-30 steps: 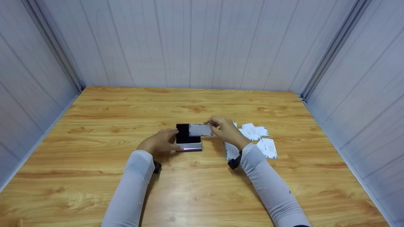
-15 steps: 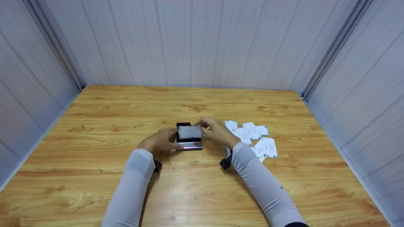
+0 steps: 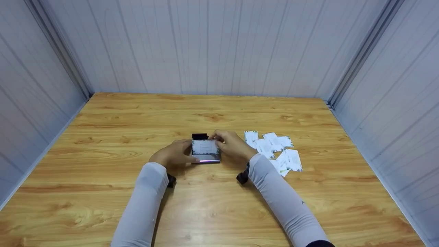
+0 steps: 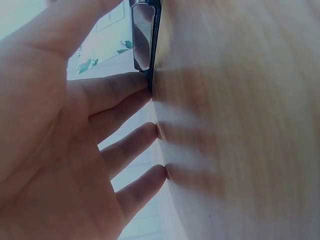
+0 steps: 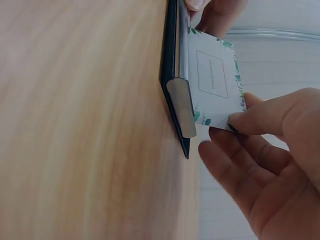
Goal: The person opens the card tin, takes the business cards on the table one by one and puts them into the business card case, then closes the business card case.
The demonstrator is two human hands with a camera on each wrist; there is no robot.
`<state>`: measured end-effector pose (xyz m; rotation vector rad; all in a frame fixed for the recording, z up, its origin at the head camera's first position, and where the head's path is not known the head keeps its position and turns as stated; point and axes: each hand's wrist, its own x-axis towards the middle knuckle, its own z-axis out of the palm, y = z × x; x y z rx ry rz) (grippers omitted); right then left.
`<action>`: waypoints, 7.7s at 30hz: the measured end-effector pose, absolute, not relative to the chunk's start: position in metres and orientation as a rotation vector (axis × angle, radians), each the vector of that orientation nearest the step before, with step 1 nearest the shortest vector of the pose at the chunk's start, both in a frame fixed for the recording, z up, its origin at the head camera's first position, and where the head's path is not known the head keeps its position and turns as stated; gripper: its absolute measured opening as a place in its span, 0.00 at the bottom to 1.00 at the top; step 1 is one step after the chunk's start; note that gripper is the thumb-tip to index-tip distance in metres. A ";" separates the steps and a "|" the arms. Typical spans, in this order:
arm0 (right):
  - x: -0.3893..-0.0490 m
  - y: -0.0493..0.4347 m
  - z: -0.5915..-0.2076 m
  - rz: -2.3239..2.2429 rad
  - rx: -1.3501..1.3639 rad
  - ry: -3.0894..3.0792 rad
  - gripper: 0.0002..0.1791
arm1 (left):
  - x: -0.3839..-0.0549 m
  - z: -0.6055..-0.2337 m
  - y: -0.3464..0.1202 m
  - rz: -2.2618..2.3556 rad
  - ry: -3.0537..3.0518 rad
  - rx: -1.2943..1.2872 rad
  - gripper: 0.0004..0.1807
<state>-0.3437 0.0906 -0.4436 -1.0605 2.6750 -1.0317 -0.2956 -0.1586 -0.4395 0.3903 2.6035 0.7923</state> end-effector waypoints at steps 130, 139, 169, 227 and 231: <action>-0.348 0.262 -0.422 -0.728 -0.062 2.657 0.41 | -0.292 -0.442 -0.165 0.785 2.599 0.462 0.49; -0.351 0.270 -0.429 -0.798 -0.090 2.640 0.42 | -0.292 -0.443 -0.165 0.787 2.595 0.456 0.48; -0.352 0.283 -0.417 -1.128 -0.360 2.664 0.24 | -0.291 -0.443 -0.165 0.779 2.601 0.458 0.50; -0.337 0.124 -0.422 -1.088 -1.183 2.822 0.10 | -0.292 -0.441 -0.163 0.753 2.611 0.407 0.49; -0.336 0.112 -0.423 -1.083 -1.215 2.795 0.10 | -0.294 -0.442 -0.163 0.750 2.617 0.417 0.50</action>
